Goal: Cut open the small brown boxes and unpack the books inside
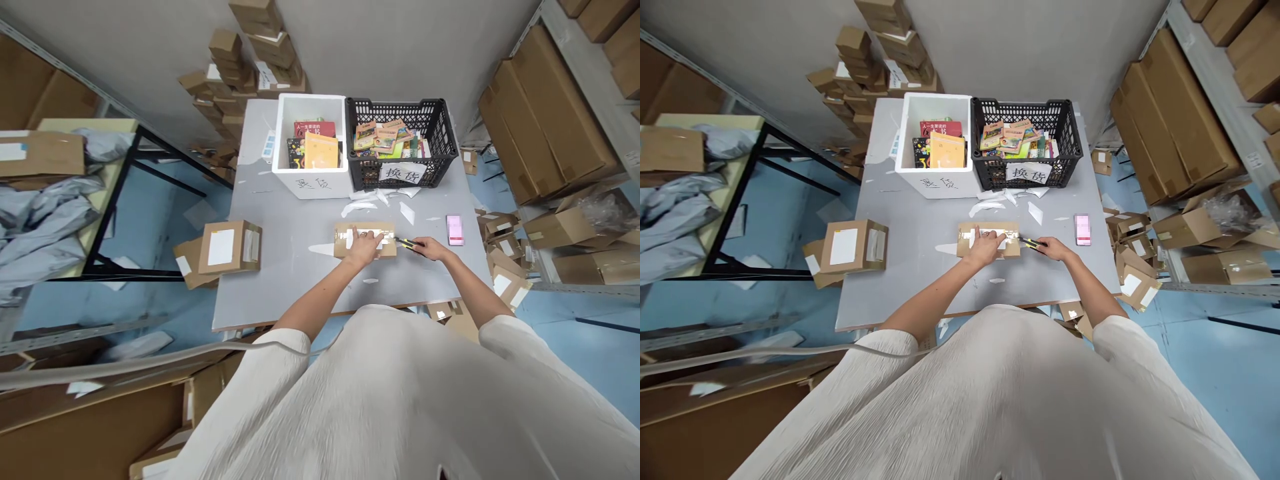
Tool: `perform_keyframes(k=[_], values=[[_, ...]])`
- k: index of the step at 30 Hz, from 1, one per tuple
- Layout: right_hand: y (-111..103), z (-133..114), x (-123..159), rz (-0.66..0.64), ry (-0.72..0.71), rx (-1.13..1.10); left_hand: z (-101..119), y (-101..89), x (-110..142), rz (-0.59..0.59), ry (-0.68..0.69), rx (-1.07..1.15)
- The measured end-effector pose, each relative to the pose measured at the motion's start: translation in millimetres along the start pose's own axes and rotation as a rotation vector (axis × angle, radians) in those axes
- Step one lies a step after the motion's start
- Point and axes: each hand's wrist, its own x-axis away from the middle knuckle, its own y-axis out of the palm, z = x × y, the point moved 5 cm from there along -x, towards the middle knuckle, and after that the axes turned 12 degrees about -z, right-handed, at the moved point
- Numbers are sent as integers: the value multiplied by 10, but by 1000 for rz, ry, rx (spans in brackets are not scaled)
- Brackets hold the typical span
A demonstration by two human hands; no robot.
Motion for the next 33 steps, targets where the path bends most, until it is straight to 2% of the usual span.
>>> perform_keyframes(k=[4, 9, 14, 19, 24, 27, 30, 33], values=[[-5, 13, -98, 84, -35, 39, -2, 2, 8, -5, 1, 6], [-7, 90, -108, 27, -44, 47, -3, 32, 19, -2, 8, 15], [26, 87, -81, 57, -53, 2, -8, 34, -2, 20, 11, 19], [95, 73, -14, 8, -25, -30, -6, 42, -35, 24, 11, 37], [89, 36, 6, 134, -3, -128, -54, 64, -63, 26, 22, 77], [90, 68, 43, 187, 31, -191, -100, 45, -50, 76, 51, 144], [78, 95, 124, 250, 46, -202, -156, -3, -39, 161, -6, 231], [80, 45, 209, 296, 9, -101, -164, -46, -62, 220, -67, 281]])
